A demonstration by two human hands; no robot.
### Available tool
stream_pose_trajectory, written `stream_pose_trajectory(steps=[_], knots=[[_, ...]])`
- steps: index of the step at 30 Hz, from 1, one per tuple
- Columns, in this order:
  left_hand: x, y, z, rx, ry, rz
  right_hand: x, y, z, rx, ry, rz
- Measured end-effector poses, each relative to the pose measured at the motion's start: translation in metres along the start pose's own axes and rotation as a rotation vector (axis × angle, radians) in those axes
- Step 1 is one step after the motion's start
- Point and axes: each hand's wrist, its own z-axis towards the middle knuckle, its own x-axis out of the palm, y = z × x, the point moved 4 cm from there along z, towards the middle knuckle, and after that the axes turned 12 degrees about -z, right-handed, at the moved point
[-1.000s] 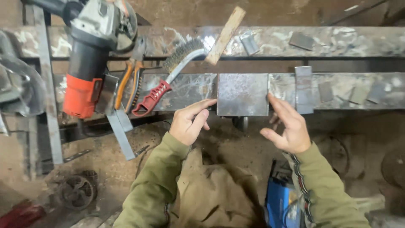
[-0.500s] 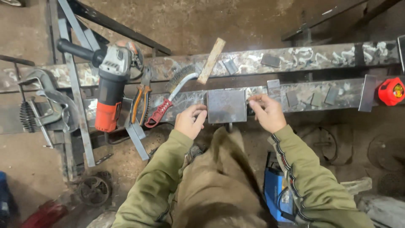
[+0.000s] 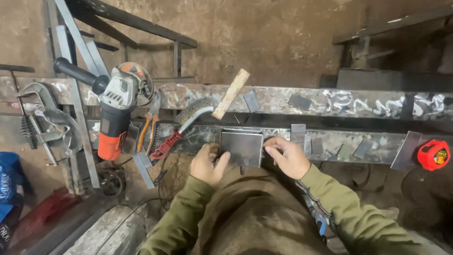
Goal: The person positions a small steel plate against a metal frame on the workbench, aligns it with adjacent pieces, and secures it using a clamp, tightening the clamp by hand. They then put on work gloves and pick up a hand tool while holding the clamped assembly.
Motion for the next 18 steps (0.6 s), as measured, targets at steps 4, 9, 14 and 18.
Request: stream_pose_trajectory(steps=[4,9,14,18], knots=[[0.007,-0.014,-0.006,0.014,-0.035,0.088,-0.009,0.012,0.002,0.01,0.053,-0.056],[0.021,-0.019,-0.012,0.188,-0.122,0.14,-0.024,0.027,0.012,-0.296,0.038,-0.377],[0.03,-0.045,-0.02,0.289,-0.268,0.192,-0.033,0.054,0.026,-0.336,0.23,-0.532],[0.046,-0.056,-0.027,0.154,-0.348,0.338,-0.038,0.062,0.038,-0.435,0.367,-0.588]])
